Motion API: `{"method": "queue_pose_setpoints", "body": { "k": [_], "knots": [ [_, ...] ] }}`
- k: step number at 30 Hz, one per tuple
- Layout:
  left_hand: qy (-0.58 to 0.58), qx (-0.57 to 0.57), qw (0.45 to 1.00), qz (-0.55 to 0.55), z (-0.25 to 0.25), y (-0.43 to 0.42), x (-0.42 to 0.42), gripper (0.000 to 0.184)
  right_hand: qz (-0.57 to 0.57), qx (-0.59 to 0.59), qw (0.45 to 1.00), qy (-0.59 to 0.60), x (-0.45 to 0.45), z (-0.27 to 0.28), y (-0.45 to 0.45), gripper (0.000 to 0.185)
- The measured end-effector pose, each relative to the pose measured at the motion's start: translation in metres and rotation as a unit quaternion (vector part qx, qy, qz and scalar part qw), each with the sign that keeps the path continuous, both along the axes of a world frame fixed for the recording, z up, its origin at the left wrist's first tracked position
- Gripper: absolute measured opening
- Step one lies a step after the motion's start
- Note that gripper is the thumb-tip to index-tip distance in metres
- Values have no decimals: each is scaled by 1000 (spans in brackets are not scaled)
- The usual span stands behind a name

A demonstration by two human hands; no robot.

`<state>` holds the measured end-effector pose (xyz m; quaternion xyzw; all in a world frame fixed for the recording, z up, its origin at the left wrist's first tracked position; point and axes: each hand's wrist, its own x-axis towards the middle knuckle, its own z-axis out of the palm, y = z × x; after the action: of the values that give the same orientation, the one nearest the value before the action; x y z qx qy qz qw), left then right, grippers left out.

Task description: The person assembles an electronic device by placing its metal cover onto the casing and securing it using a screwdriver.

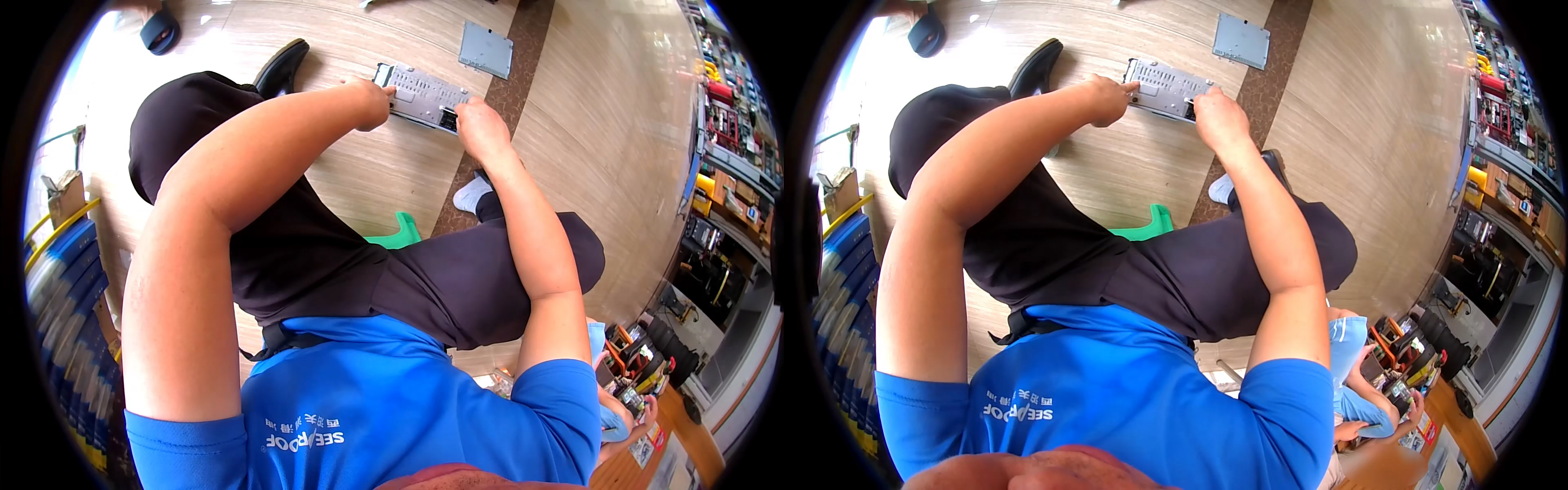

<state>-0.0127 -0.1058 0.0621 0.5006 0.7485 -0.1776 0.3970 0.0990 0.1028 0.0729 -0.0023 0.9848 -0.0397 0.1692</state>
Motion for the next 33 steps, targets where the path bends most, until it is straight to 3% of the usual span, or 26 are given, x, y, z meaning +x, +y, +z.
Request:
{"method": "queue_pose_setpoints", "body": {
  "k": [6, 8, 12, 14, 27, 29, 33],
  "knots": [
    [-21, -31, 999, 22, -1, 2, 0, 60, -5, 15, 1000, 10, 0, -1, -1, 18],
    [2, -6, 1000, -5, 4, 0, 0, 71, -6, 17, 1000, 2, -1, 2, -3, 20],
    [3, -11, 1000, -1, 1, 1, -1, 73, -16, 21, 1000, -6, -2, 6, -6, 20],
    [-27, -29, 999, 30, -1, 3, -1, 56, -25, 22, 999, -10, -2, 8, -7, 19],
    [-21, -12, 999, 31, -5, 1, 0, 55, -57, 3, 998, 21, -3, 13, -12, 16],
    [3, 0, 1000, 0, 0, -1, 0, 66, -27, -1, 999, 26, -3, 17, -13, 16],
    [0, -4, 1000, -6, 2, -1, 0, 63, -24, -2, 999, 31, -3, 15, -12, 16]
  ]
}}
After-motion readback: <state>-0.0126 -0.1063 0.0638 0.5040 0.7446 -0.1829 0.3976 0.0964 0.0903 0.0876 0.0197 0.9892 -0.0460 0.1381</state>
